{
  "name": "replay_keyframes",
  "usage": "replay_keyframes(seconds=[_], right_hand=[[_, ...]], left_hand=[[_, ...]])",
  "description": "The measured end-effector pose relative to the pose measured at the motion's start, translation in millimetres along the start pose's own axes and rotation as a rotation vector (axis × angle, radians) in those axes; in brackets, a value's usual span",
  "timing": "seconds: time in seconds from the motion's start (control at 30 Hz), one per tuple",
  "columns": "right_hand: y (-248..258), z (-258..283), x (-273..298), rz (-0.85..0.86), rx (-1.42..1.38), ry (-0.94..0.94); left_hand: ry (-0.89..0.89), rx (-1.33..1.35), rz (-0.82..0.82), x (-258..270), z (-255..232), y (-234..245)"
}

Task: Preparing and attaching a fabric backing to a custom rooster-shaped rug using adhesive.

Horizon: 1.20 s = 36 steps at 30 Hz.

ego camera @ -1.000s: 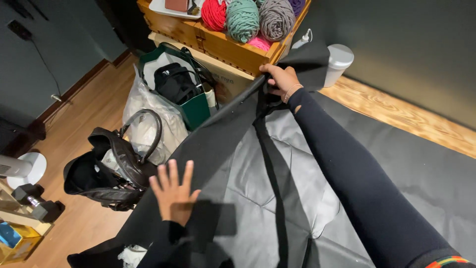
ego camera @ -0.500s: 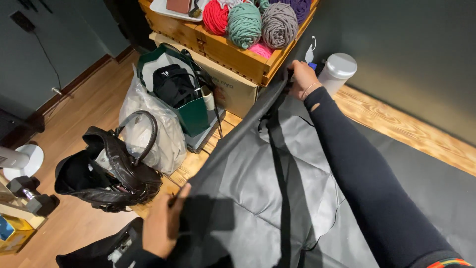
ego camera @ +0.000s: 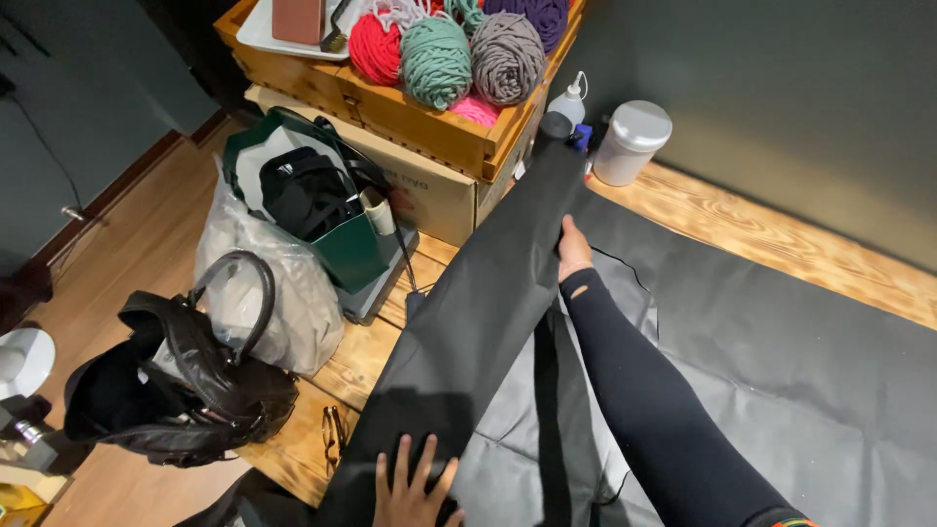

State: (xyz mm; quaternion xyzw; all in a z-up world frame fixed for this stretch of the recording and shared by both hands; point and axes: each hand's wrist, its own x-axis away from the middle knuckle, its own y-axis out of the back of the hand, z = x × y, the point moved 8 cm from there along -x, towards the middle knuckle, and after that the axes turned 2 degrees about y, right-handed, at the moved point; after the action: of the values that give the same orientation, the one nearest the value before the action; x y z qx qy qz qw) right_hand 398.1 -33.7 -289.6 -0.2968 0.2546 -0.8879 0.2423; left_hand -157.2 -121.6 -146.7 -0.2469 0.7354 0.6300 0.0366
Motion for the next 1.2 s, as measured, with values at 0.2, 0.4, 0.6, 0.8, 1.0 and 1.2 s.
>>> replay_keyframes(seconds=[0.2,0.4,0.6,0.8,1.0,1.2], right_hand=[[29.2,43.3,44.7,-0.548,0.985,0.567],[-2.2,35.0,6.2,-0.323,0.794,0.144],[-70.7,71.5,60.9,-0.394,1.053,0.358],[-65.9,71.4,84.6,-0.185,0.424,0.049],[-16.6,68.9,117.0,0.057,-0.012,-0.044],[70.6,86.4,118.0,-0.200,0.314,0.140]], left_hand=[[0.685,-0.063,0.012,-51.4,76.4,56.7],[0.909,0.278,0.328,-44.8,126.6,24.7],[0.640,-0.012,0.489,-57.2,78.5,24.7],[0.575,-0.069,0.716,-33.3,19.4,-25.0],[0.444,0.035,0.799,-9.1,-61.5,-67.3],[0.201,0.152,0.671,-39.5,-115.7,-54.6]])
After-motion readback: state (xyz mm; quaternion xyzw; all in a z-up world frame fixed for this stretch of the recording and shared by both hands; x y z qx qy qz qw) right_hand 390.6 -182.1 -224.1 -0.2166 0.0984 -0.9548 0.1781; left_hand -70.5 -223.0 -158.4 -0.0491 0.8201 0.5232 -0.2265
